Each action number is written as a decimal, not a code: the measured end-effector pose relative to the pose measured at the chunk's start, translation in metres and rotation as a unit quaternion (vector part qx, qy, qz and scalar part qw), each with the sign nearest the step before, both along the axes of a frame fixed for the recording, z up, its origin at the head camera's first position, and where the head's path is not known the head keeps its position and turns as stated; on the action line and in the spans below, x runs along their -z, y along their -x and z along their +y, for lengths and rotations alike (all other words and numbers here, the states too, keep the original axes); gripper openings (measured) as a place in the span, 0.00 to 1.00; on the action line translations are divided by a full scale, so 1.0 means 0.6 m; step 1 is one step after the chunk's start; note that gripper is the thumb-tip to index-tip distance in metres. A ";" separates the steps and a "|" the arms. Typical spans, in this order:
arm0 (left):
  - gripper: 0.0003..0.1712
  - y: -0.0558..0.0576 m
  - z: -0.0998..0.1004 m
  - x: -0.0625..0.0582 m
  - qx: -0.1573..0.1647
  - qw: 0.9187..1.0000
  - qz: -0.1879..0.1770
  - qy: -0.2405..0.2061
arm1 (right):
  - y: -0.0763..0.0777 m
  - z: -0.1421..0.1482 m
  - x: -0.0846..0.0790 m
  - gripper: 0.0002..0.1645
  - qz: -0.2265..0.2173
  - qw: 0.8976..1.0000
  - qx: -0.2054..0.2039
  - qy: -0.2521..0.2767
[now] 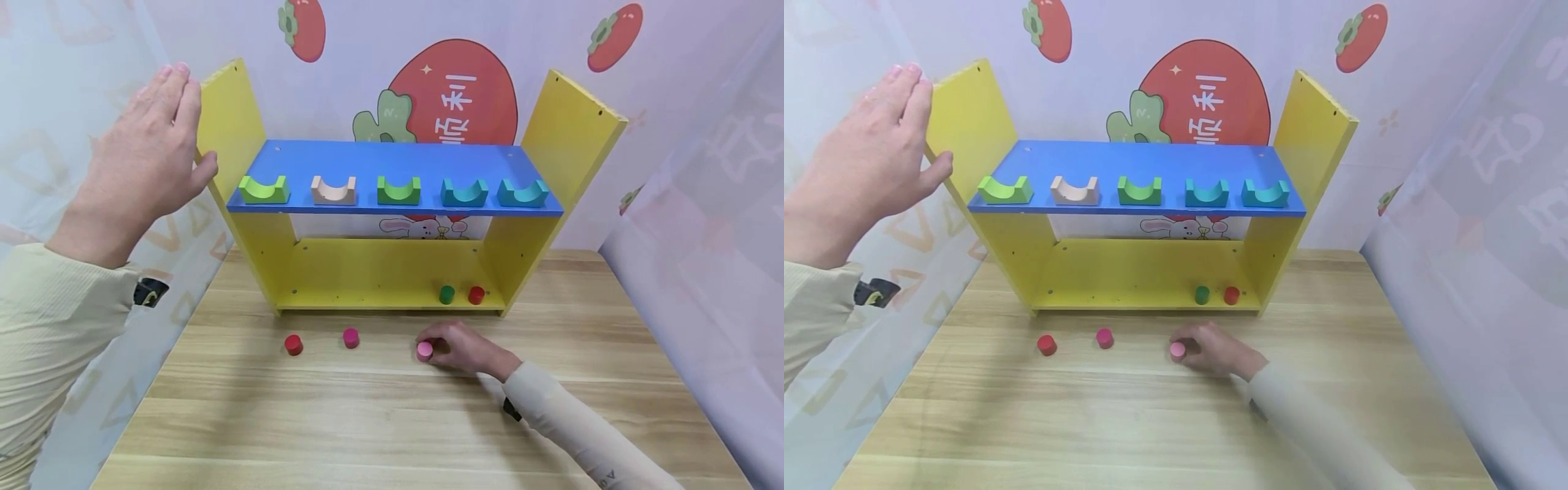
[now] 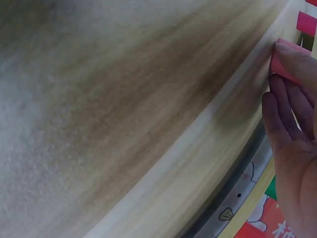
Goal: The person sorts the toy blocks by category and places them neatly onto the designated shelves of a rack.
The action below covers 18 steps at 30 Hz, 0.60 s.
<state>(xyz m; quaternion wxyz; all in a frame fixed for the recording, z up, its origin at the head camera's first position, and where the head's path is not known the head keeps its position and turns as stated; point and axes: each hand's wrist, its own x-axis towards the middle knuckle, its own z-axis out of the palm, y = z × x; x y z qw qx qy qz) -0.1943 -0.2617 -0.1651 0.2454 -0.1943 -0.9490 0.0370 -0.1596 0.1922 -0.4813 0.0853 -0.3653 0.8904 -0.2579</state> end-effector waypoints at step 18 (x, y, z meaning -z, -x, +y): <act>0.49 -0.001 0.001 0.001 0.002 1.000 0.006 0.003 | 0.022 -0.012 -0.050 0.22 -0.043 0.999 0.000 0.012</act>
